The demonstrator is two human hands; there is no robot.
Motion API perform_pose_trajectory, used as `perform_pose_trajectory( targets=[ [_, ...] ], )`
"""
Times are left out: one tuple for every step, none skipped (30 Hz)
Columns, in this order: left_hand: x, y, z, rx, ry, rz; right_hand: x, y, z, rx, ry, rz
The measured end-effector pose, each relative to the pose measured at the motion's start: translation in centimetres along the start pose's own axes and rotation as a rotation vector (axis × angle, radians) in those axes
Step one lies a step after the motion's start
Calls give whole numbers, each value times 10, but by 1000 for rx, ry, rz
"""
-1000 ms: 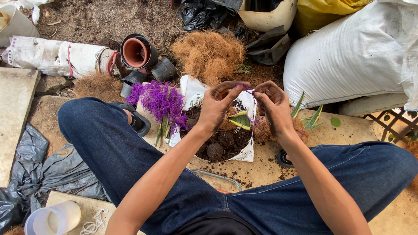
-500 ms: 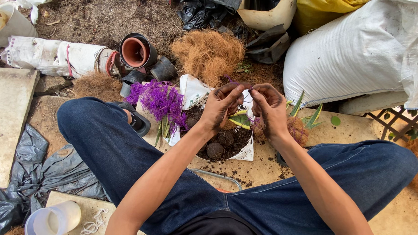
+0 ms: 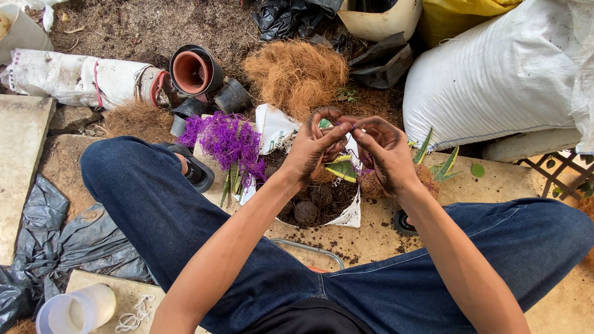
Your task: The person sits on the ground and wraps a plant with a long green leaf in a bundle of coconut coir. They then secure the coir around the plant's base using a purple net, pulling and tying it tightly.
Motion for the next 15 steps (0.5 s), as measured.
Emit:
perform_pose_trajectory(
  targets=[
    [0, 0, 1, -8, 8, -15, 1, 1, 0, 11, -21, -38],
    [1, 0, 2, -16, 16, -30, 3, 3, 0, 23, -42, -75],
    [1, 1, 3, -17, 23, -57, 1, 3, 0, 15, -34, -58],
    [1, 2, 5, -19, 31, -85, 0, 4, 0, 9, -28, -43],
    [2, 3, 6, -21, 39, -113, -2, 4, 1, 1, -20, -28],
    [3, 4, 6, -30, 35, -126, -4, 5, 1, 7, -6, -3],
    [4, 4, 6, -38, 31, -139, -6, 6, 2, 12, 8, 23],
    [5, 4, 7, -45, 29, -150, -7, 7, 3, 19, 19, 49],
    [5, 4, 7, -54, 25, -154, -9, 8, 3, 9, 32, 32],
    [5, 3, 6, -64, 20, -159, -9, 8, 4, -2, 46, 15],
    [5, 2, 6, -73, 14, -165, -10, 8, 5, -14, 62, -1],
    [7, 2, 6, -68, -17, -142, -9, 8, 5, -34, 59, -20],
    [9, 1, 6, -65, -47, -117, -8, 7, 6, -51, 56, -39],
    [11, 0, 6, -63, -77, -93, -7, 6, 7, -68, 54, -58],
    [10, -2, 5, -72, -70, -89, -8, 5, 7, -75, 69, -3]
  ],
)
Point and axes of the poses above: each hand's wrist, its own z-axis away from the middle knuckle, its own x-axis out of the palm, y = z × x, the point moved 8 cm from there along -z, towards the middle knuckle, and after that the axes turned 5 degrees about -x, right-handed, at the moved point
